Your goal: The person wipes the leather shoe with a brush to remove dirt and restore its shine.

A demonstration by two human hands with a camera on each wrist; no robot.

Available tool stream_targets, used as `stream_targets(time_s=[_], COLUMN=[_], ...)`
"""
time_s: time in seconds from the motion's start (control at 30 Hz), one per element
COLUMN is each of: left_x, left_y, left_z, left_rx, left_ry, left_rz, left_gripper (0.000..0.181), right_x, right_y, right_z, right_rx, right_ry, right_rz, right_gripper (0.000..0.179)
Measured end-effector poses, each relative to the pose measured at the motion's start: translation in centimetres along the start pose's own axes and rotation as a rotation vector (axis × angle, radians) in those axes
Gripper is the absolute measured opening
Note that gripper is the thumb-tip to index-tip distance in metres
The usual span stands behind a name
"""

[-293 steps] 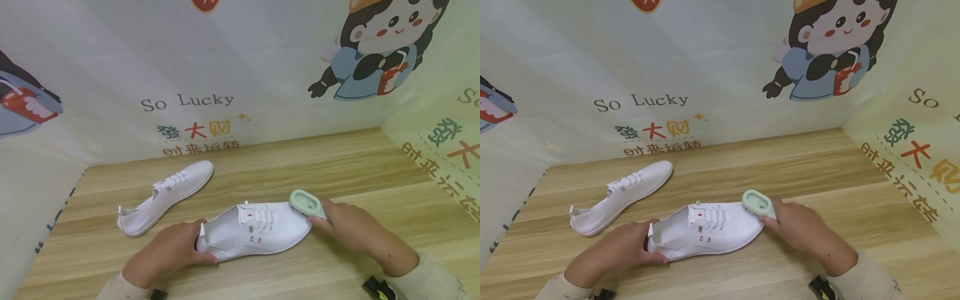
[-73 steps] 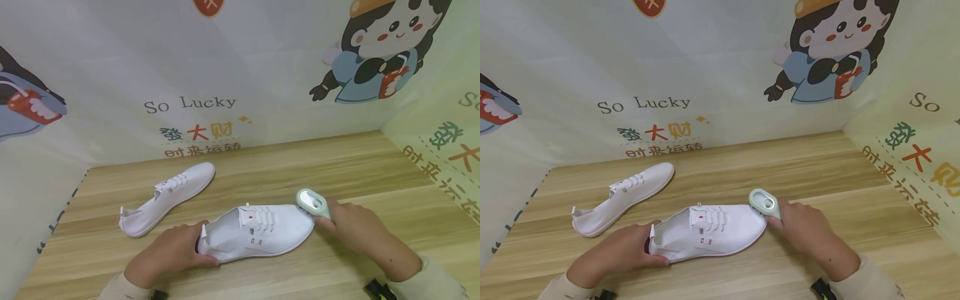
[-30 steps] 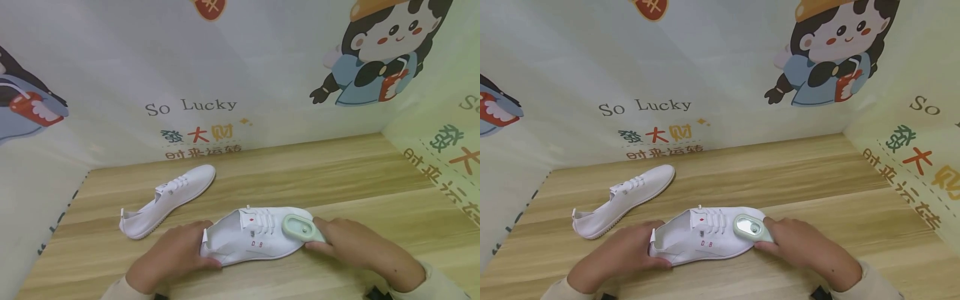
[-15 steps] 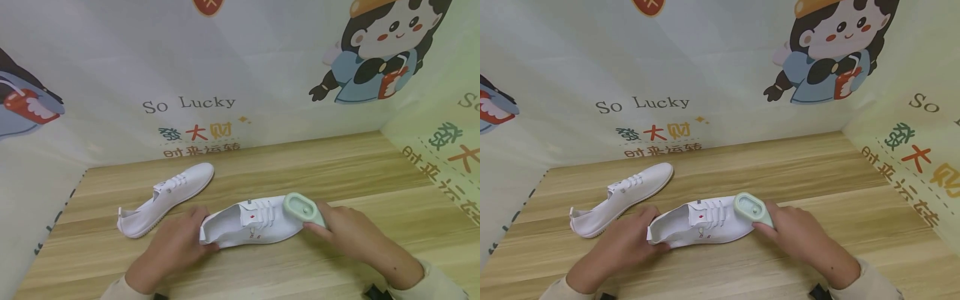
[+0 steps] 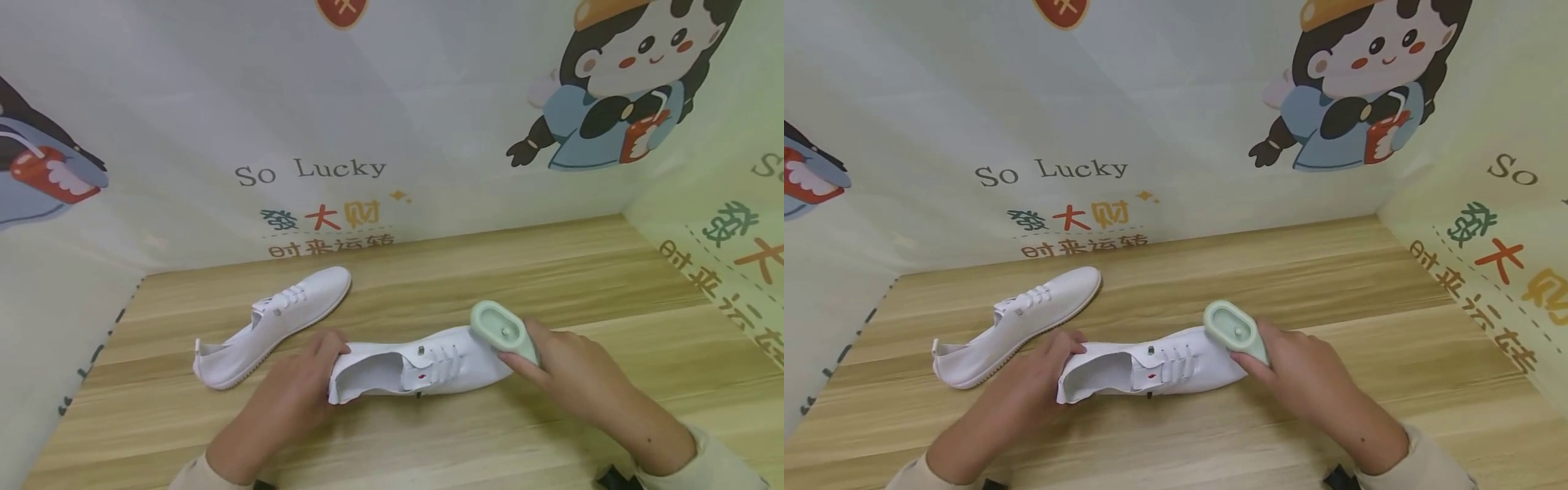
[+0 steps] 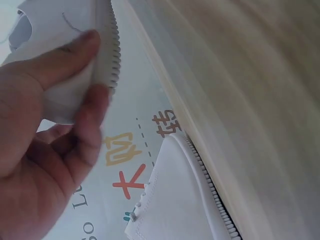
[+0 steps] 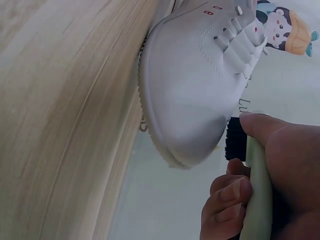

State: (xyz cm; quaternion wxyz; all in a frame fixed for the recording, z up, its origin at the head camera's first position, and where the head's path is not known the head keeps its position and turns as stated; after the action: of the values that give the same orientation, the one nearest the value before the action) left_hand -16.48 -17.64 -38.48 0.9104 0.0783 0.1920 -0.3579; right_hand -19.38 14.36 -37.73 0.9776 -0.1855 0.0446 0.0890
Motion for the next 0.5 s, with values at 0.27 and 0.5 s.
stream_targets(time_s=[0.27,0.5], left_x=[0.3,0.8], left_y=[-0.1,-0.2], left_z=[-0.8,-1.3], left_rx=[0.187,0.335], left_ry=[-0.068,-0.104], left_rz=[0.012,-0.029], left_gripper=[0.055,0.048], right_x=[0.1,0.3], right_y=[0.0,0.1], right_z=[0.2,0.2], right_rx=[-0.015,-0.033], right_ry=[0.002,-0.014], right_rz=[-0.026,-0.045], right_gripper=[0.036,0.036])
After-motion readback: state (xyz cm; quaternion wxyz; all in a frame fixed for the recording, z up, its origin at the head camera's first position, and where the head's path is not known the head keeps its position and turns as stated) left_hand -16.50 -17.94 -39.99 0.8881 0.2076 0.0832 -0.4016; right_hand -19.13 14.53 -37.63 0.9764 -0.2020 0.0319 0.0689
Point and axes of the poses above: each hand's wrist, its own x-axis away from the middle knuckle, its own z-axis out of the back of the hand, y = z × x, the point moved 5 cm from there along -x, towards the middle knuckle, and after that the axes turned 13 degrees about -z, right-handed, at the moved point
